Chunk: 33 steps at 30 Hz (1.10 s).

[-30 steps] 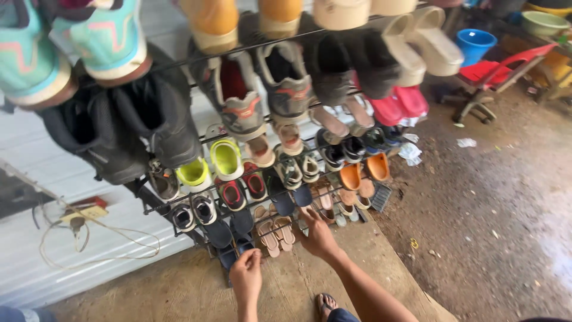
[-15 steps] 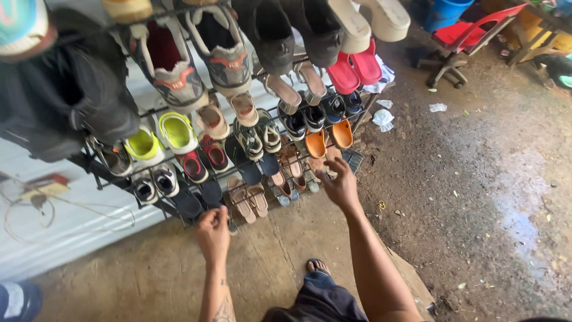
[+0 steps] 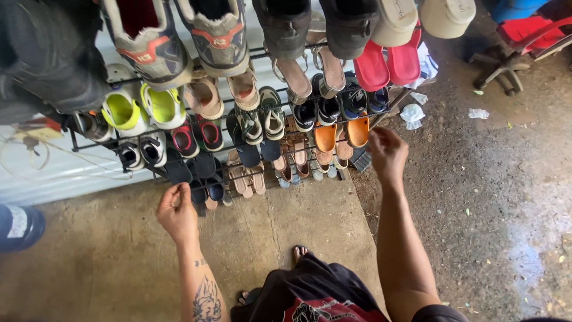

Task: Organizing and arranging various pairs of shoes and sandals on a multi-tiered shoe rack.

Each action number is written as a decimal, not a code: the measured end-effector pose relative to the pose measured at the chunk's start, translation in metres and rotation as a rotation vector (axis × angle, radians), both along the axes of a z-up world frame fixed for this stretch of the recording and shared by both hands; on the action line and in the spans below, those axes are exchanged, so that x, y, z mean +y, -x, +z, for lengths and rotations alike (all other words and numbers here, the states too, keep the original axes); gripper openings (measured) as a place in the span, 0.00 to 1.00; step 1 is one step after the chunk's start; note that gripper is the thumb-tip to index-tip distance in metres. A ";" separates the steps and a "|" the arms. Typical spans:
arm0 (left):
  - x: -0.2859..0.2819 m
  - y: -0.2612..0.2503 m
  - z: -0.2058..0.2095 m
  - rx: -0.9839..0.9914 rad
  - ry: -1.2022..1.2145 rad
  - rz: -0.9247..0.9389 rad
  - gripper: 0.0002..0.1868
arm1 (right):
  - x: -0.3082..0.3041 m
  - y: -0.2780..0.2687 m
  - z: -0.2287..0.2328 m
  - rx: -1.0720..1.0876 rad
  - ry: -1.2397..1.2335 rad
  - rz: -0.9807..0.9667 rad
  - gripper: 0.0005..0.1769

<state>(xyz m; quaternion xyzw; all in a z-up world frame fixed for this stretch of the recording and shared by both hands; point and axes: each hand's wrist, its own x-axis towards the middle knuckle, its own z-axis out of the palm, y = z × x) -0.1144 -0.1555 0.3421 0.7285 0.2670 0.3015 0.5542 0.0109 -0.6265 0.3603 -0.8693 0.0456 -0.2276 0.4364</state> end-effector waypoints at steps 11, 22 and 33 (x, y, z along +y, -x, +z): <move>-0.024 0.010 0.024 0.121 -0.066 0.085 0.06 | -0.026 -0.056 0.040 -0.084 -0.266 0.150 0.16; -0.053 0.001 0.027 0.109 -0.171 0.008 0.05 | -0.016 -0.098 0.053 -0.216 -0.274 0.124 0.28; -0.043 0.020 0.022 0.067 -0.121 0.056 0.08 | -0.040 -0.148 0.015 -0.271 0.020 0.074 0.20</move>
